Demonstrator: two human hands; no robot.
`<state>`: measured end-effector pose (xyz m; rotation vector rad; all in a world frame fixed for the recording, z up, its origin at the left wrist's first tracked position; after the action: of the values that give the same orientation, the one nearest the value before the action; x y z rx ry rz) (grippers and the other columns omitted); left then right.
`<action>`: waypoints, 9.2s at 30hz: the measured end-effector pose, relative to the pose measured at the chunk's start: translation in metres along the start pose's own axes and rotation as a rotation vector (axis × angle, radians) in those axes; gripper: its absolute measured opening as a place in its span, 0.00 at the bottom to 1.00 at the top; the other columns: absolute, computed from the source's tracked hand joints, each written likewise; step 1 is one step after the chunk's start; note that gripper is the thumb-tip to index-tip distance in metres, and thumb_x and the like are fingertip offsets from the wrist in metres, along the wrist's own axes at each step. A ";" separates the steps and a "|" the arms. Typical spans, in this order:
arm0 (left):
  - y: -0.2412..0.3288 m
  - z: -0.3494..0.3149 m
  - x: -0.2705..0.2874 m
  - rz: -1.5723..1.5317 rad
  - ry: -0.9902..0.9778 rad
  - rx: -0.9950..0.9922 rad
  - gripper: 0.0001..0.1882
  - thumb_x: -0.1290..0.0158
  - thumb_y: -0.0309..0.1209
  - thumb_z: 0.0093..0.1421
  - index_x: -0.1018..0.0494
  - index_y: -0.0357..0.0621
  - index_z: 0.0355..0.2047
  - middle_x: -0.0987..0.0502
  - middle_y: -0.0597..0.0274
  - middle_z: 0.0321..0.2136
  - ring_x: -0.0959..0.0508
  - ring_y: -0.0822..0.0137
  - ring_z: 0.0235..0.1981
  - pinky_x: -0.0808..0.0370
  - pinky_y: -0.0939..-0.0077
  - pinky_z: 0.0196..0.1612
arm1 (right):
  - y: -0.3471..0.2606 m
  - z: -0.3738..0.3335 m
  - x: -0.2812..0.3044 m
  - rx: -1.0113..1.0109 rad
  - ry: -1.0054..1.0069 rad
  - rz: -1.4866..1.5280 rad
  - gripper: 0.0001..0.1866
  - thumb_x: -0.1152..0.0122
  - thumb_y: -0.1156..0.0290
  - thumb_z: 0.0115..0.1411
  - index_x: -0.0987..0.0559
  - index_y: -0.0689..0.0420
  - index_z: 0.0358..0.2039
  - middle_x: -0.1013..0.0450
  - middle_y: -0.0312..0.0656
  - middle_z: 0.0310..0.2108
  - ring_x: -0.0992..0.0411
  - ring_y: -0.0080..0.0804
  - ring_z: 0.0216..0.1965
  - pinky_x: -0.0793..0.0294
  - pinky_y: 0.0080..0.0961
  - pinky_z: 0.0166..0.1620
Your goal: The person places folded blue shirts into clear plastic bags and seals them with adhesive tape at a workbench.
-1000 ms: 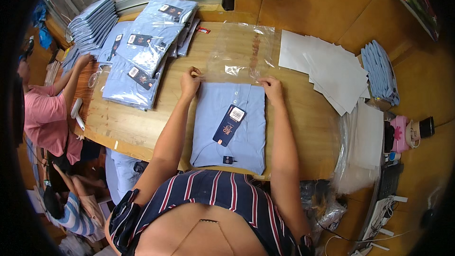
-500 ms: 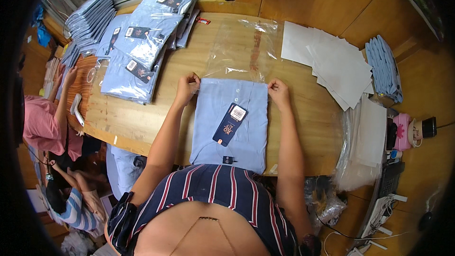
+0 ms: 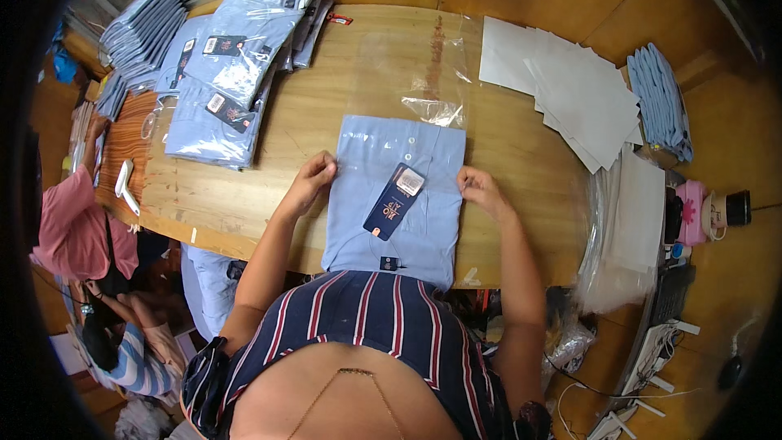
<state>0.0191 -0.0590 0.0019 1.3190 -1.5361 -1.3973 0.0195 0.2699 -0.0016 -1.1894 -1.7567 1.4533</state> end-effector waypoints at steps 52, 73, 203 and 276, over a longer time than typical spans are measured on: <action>0.226 0.043 -0.056 0.141 -0.619 -0.248 0.18 0.44 0.25 0.46 0.33 0.35 0.39 0.28 0.61 0.33 0.28 0.72 0.34 0.32 0.81 0.40 | -0.134 -0.071 -0.062 0.609 0.497 0.010 0.15 0.42 0.75 0.49 0.29 0.59 0.39 0.31 0.35 0.35 0.34 0.20 0.36 0.34 0.18 0.40; -0.006 -0.030 -0.004 1.298 -0.262 -0.891 0.17 0.50 0.25 0.45 0.30 0.42 0.39 0.33 0.58 0.46 0.37 0.56 0.50 0.37 0.67 0.50 | 0.018 -0.036 -0.055 0.612 0.292 -1.102 0.09 0.47 0.81 0.46 0.25 0.58 0.29 0.28 0.40 0.38 0.33 0.31 0.45 0.39 0.30 0.48; -0.019 0.037 -0.135 1.509 0.230 -0.186 0.25 0.67 0.40 0.58 0.48 0.54 0.56 0.57 0.61 0.59 0.61 0.48 0.60 0.64 0.38 0.53 | 0.008 0.028 0.283 0.771 1.411 1.327 0.19 0.48 0.72 0.50 0.34 0.51 0.46 0.35 0.40 0.44 0.35 0.35 0.44 0.33 0.47 0.38; 0.066 0.018 0.058 1.716 0.340 -0.496 0.26 0.54 0.48 0.52 0.42 0.66 0.52 0.40 0.54 0.52 0.42 0.47 0.53 0.46 0.42 0.49 | 0.046 -0.055 -0.064 -0.053 0.435 0.166 0.17 0.46 0.74 0.53 0.34 0.66 0.42 0.31 0.41 0.37 0.33 0.23 0.35 0.34 0.20 0.40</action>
<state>-0.0290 -0.1146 0.0535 -0.2587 -1.2299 -0.2831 0.1080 0.2390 -0.0249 -1.5738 -1.4311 1.1298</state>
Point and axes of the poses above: each hand's wrist, its own z-axis towards the middle knuckle, its own x-axis out of the back of the hand, y = z × x, the point moved 1 cm from there along z, towards the middle knuckle
